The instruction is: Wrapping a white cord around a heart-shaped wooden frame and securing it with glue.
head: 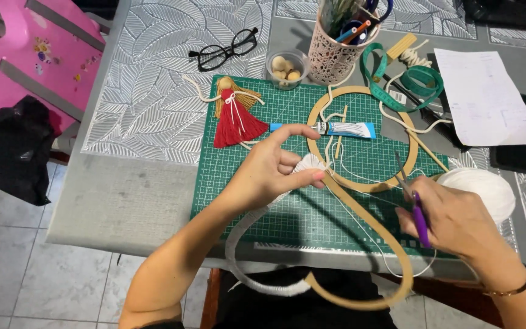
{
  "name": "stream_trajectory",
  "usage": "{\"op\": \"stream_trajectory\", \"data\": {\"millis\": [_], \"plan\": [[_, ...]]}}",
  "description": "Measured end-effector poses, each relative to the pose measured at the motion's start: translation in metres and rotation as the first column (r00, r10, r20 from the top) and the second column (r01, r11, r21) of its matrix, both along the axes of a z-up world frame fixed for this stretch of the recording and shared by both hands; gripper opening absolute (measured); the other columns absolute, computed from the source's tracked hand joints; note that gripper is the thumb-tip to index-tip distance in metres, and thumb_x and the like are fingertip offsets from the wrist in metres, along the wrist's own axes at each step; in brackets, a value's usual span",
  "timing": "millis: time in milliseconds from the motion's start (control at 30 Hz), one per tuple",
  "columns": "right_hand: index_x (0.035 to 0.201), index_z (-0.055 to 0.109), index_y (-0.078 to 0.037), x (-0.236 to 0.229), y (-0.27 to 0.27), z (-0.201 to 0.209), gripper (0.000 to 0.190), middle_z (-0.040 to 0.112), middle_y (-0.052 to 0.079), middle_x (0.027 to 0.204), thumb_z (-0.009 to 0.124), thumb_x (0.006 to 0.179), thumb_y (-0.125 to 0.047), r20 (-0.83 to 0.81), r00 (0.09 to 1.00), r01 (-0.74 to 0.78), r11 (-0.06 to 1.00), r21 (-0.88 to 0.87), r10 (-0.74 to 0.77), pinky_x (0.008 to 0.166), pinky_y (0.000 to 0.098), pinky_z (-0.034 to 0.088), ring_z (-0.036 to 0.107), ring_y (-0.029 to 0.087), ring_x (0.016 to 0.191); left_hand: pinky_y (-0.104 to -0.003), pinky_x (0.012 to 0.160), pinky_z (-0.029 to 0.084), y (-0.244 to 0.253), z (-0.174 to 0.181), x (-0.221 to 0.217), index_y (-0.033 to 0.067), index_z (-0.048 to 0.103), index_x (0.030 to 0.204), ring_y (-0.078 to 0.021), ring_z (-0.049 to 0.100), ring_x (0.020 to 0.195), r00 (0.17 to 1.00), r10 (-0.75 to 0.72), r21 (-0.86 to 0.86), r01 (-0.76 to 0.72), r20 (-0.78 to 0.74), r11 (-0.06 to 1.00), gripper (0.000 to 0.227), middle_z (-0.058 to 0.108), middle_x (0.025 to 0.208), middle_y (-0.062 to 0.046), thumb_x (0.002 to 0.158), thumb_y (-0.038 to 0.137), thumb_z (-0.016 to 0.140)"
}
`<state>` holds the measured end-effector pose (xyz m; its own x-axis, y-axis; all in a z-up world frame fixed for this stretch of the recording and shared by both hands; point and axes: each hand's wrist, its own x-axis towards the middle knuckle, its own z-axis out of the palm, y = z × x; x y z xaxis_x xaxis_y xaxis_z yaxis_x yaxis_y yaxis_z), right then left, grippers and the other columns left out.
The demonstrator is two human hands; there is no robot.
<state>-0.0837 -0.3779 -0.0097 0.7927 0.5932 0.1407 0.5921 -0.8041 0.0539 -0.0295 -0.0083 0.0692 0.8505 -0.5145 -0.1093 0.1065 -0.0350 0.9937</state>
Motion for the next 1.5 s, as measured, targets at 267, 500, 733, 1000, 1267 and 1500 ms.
{"op": "stream_trajectory", "data": {"millis": [267, 500, 733, 1000, 1267, 1500], "plan": [[0.095, 0.044, -0.016, 0.015, 0.045, 0.006, 0.014, 0.056, 0.001, 0.074, 0.046, 0.099, -0.029, -0.155, 0.987, 0.022, 0.998, -0.059, -0.030, 0.027, 0.0241, 0.040, 0.048, 0.011, 0.043, -0.024, 0.070, 0.062, -0.010, -0.009, -0.001, 0.0083, 0.051, 0.126, -0.0208, 0.078, 0.079, 0.997, -0.043, -0.183, 0.030, -0.063, 0.983, 0.052, 0.079, 0.086, -0.020, 0.082, 0.015, 0.078], [0.093, 0.049, -0.022, 0.025, 0.074, 0.018, 0.028, 0.047, -0.002, 0.067, 0.048, 0.091, -0.050, -0.022, 0.999, -0.026, 0.994, 0.106, 0.028, 0.051, 0.0393, 0.054, 0.065, 0.027, 0.057, -0.029, 0.076, 0.064, -0.017, -0.035, -0.001, 0.0056, 0.045, 0.134, -0.0253, 0.076, 0.082, 0.998, -0.061, -0.336, 0.069, 0.034, 0.939, 0.056, 0.075, 0.086, -0.025, 0.088, 0.004, 0.077], [0.091, 0.049, -0.020, 0.043, 0.061, 0.000, 0.030, 0.046, 0.000, 0.065, 0.050, 0.090, -0.050, 0.060, 0.998, -0.039, 0.998, 0.048, 0.036, 0.053, 0.0350, 0.054, 0.064, 0.025, 0.056, -0.030, 0.076, 0.065, -0.018, -0.028, -0.002, 0.0059, 0.044, 0.135, -0.0271, 0.076, 0.081, 0.997, -0.069, -0.309, 0.077, 0.037, 0.948, 0.058, 0.074, 0.086, -0.025, 0.088, 0.002, 0.077], [0.088, 0.051, -0.020, 0.057, 0.062, 0.024, 0.043, 0.050, -0.002, 0.071, 0.054, 0.089, -0.063, 0.148, 0.971, -0.188, 0.982, -0.010, 0.188, 0.057, 0.0311, 0.054, 0.066, 0.022, 0.065, -0.033, 0.077, 0.065, -0.022, -0.026, 0.002, 0.0081, 0.045, 0.133, -0.0290, 0.077, 0.083, 0.993, -0.099, -0.244, 0.111, 0.064, 0.963, 0.055, 0.073, 0.094, -0.030, 0.088, 0.003, 0.076], [0.094, 0.049, -0.014, 0.064, 0.061, 0.039, 0.032, 0.057, 0.001, 0.079, 0.056, 0.093, -0.046, 0.159, 0.934, -0.319, 0.947, -0.032, 0.320, 0.041, 0.0356, 0.045, 0.057, 0.019, 0.057, -0.022, 0.067, 0.054, -0.026, -0.012, 0.003, 0.0108, 0.048, 0.122, -0.0212, 0.076, 0.080, 0.983, -0.134, -0.263, 0.098, -0.124, 0.960, 0.045, 0.078, 0.091, -0.025, 0.087, 0.011, 0.075], [0.097, 0.048, -0.015, 0.070, 0.054, 0.036, 0.038, 0.054, -0.001, 0.075, 0.056, 0.095, -0.052, 0.167, 0.930, -0.309, 0.942, -0.130, 0.328, 0.038, 0.0353, 0.046, 0.056, 0.017, 0.054, -0.023, 0.069, 0.053, -0.027, -0.017, 0.005, 0.0106, 0.048, 0.123, -0.0220, 0.075, 0.080, 0.979, -0.153, -0.295, 0.108, -0.132, 0.949, 0.046, 0.078, 0.094, -0.025, 0.086, 0.009, 0.076]]}}
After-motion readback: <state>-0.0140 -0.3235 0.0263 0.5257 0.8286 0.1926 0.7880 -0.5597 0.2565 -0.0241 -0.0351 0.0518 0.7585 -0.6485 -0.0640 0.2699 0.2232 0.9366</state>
